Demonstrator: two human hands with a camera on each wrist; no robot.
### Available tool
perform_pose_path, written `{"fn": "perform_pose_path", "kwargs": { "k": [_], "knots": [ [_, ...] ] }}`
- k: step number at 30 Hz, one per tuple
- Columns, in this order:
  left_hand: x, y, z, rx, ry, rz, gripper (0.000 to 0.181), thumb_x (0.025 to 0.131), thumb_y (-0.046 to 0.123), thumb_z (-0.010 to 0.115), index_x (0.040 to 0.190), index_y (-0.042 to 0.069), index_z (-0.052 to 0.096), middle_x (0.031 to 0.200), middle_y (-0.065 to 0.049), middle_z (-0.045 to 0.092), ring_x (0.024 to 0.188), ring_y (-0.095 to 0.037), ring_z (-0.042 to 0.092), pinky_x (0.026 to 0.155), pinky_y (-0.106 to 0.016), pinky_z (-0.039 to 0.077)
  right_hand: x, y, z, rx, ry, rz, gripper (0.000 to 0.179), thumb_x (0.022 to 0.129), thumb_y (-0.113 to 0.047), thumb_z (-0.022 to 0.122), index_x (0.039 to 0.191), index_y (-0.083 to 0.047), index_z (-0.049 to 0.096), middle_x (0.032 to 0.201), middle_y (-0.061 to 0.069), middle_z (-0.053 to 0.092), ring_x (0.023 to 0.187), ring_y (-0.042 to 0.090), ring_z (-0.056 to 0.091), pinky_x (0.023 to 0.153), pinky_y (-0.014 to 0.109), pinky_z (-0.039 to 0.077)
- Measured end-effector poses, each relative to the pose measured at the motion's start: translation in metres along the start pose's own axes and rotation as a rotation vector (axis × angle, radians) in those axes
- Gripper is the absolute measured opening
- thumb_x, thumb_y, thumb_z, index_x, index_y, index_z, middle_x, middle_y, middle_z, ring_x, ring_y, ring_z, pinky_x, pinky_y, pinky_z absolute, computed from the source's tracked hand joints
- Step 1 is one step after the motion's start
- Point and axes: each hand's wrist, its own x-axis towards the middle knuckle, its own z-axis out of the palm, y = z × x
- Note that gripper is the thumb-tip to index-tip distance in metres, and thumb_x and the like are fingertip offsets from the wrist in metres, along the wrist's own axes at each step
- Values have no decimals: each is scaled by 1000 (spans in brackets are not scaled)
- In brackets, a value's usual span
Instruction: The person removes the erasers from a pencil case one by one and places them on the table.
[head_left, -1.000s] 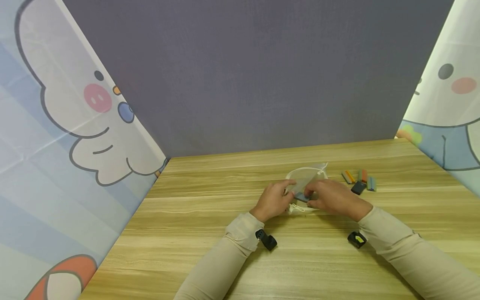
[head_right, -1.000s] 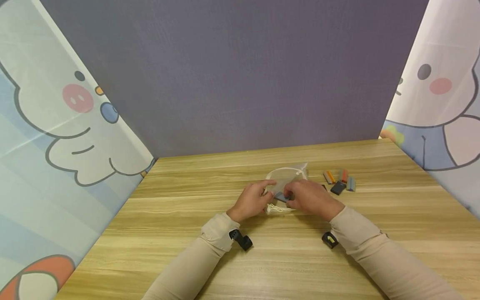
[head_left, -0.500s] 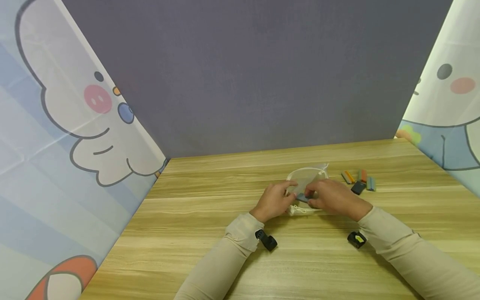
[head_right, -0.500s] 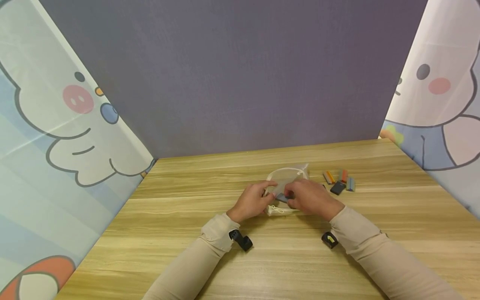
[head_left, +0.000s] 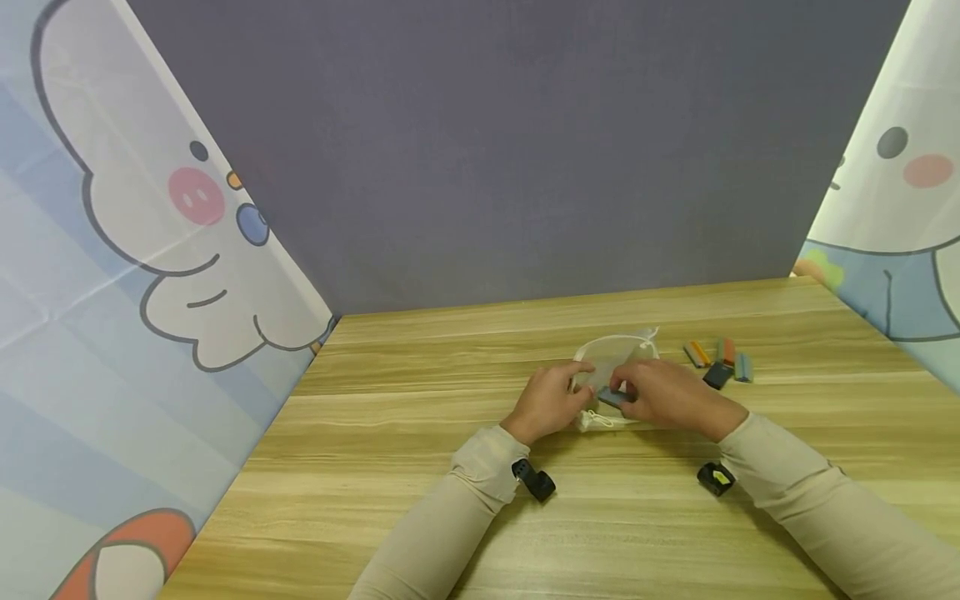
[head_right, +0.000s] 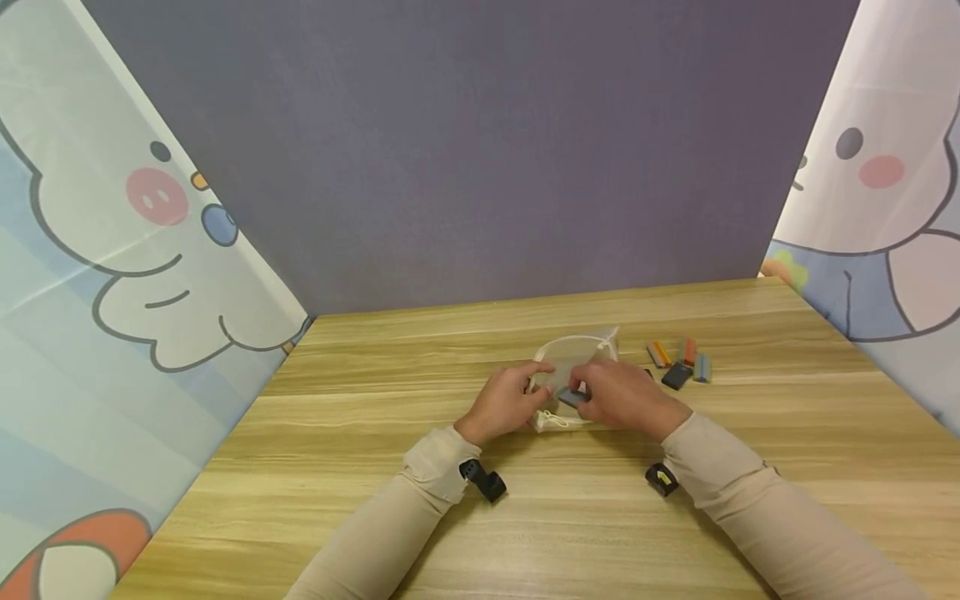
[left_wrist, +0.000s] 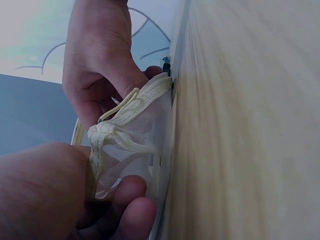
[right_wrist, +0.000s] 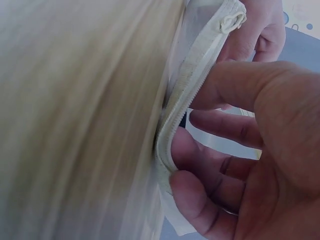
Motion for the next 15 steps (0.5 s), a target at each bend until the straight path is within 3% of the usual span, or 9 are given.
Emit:
{"fn": "perform_pose_path", "kwargs": {
  "k": [15],
  "knots": [
    [0,2,-2,55,4,22,35,100,19,63,135,14,65,50,11,47,38,-1,38,42,-18,33,-1,-2,-1,1,-102,37,40,91,-14,70,130,-11,67,80,-7,57,56,9,45,50,28,35]
  ]
}}
